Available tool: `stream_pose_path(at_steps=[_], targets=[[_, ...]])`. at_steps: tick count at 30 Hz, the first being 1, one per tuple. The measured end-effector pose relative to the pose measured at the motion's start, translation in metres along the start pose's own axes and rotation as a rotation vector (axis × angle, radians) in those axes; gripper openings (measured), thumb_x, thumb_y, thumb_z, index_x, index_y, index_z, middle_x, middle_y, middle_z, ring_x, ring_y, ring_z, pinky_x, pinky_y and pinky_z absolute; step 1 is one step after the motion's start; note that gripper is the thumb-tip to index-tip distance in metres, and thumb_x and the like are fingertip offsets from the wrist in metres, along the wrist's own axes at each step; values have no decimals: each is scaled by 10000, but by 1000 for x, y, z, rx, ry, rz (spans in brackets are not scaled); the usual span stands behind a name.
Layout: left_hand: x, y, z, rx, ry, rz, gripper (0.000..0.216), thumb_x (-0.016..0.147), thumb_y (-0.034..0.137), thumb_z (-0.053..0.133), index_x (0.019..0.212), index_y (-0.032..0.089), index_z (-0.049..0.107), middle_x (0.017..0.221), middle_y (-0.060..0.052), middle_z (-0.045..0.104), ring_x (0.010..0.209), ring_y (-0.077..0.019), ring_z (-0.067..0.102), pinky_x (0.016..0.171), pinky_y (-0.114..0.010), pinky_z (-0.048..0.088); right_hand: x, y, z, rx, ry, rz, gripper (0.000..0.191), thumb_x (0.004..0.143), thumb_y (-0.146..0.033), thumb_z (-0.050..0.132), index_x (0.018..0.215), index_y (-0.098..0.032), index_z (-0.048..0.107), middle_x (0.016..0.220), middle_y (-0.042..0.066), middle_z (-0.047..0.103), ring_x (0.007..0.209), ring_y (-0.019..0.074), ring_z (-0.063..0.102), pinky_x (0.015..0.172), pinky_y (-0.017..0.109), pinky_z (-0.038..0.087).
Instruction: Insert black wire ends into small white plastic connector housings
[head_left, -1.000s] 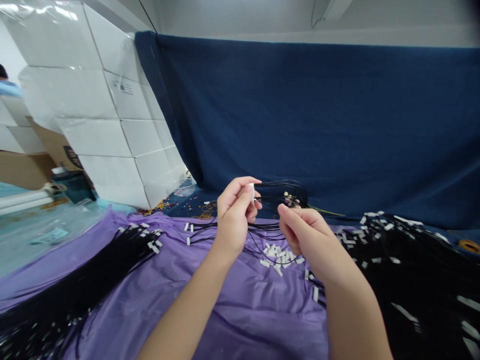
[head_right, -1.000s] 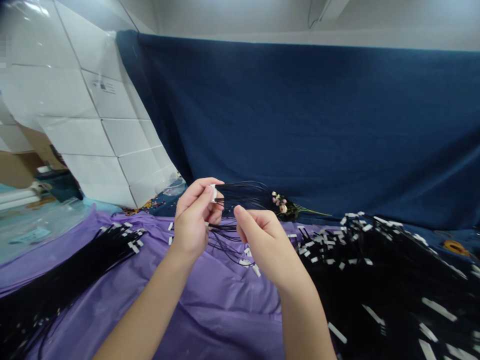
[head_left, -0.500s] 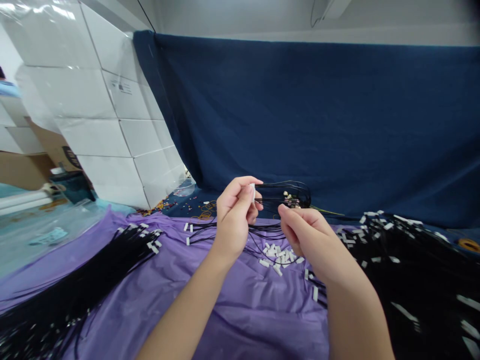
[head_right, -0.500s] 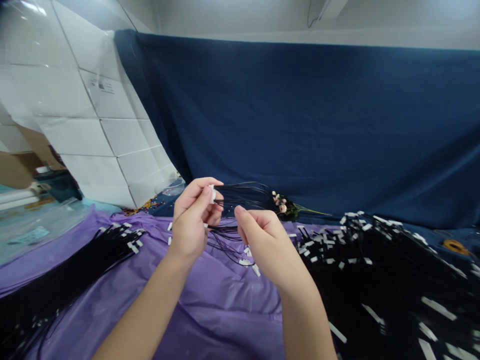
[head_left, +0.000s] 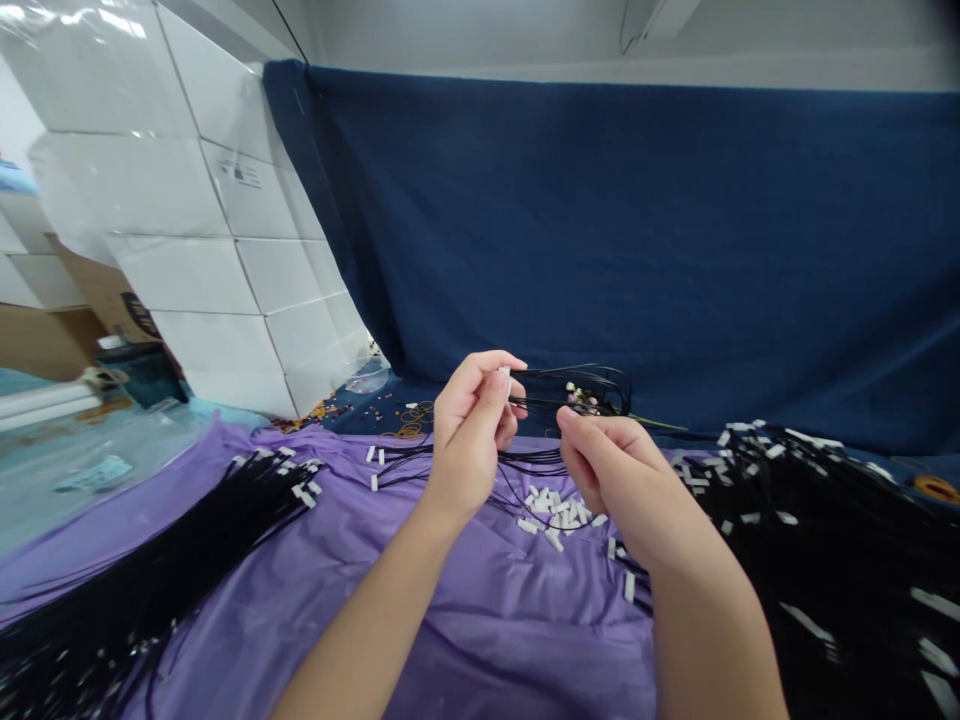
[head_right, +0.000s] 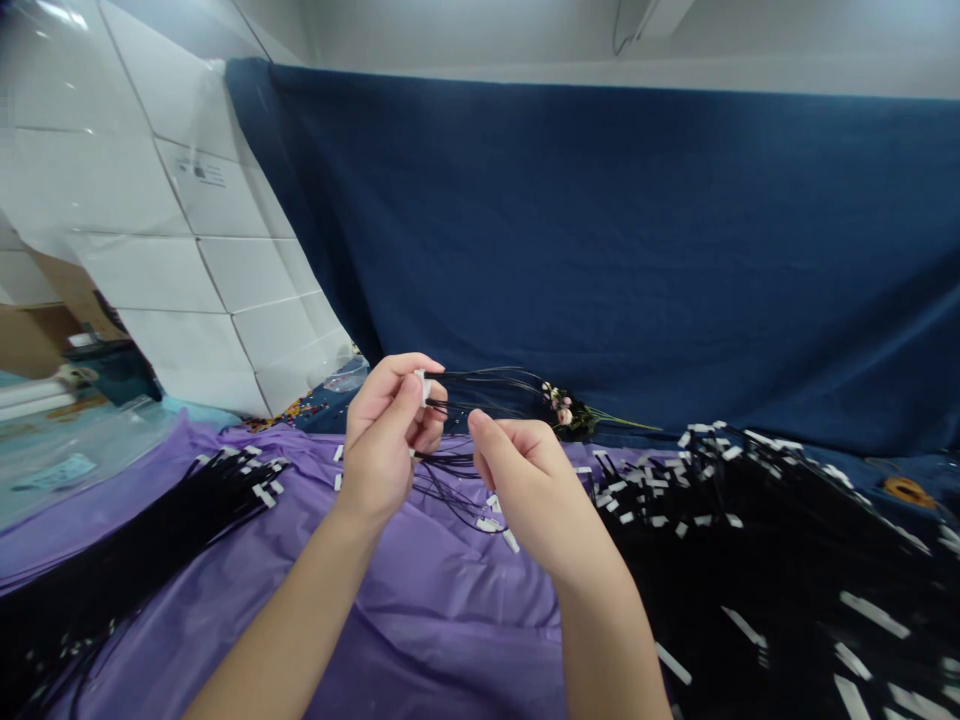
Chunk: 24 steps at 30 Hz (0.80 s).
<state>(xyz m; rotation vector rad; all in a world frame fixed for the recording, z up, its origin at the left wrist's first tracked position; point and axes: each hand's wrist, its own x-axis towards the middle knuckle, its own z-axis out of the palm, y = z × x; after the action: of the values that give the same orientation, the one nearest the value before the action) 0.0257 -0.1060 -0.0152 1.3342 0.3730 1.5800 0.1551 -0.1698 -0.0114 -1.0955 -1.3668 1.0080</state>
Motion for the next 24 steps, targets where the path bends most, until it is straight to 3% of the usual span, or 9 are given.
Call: stream_pose_path(at_steps=[5,10,17,24], targets=[[0,-3,-1,53,-4,32,209,904,423,608,946,231,678,730,17,594,412,-26,387,407,-165,345,0,-3,3,114,52,23,594,914,-574,544,508,-194,335,473,-60,230,445,73,175,420,252,136],[-2,-4,0,68,-11,60,212,921,423,586,960,233,670,732,22,597,402,-22,375,402,-167,334,0,-4,4,233,-18,37,602,901,-567,572,497,-194,327,461,-66,217,430,66,162,407,245,119],[-2,-3,4,-32,22,3,191,905,410,614,946,227,652,729,17,590,401,-26,376,369,-161,239,1,0,5,138,5,10,585,938,-565,522,524,-193,344,476,-65,232,443,69,170,415,242,134],[-2,-1,5,-42,35,-17,195,893,411,624,938,222,643,726,17,583,402,-29,360,365,-165,233,0,-1,7,130,-22,-44,579,966,-515,495,512,-190,339,479,-62,228,456,72,166,423,247,134]])
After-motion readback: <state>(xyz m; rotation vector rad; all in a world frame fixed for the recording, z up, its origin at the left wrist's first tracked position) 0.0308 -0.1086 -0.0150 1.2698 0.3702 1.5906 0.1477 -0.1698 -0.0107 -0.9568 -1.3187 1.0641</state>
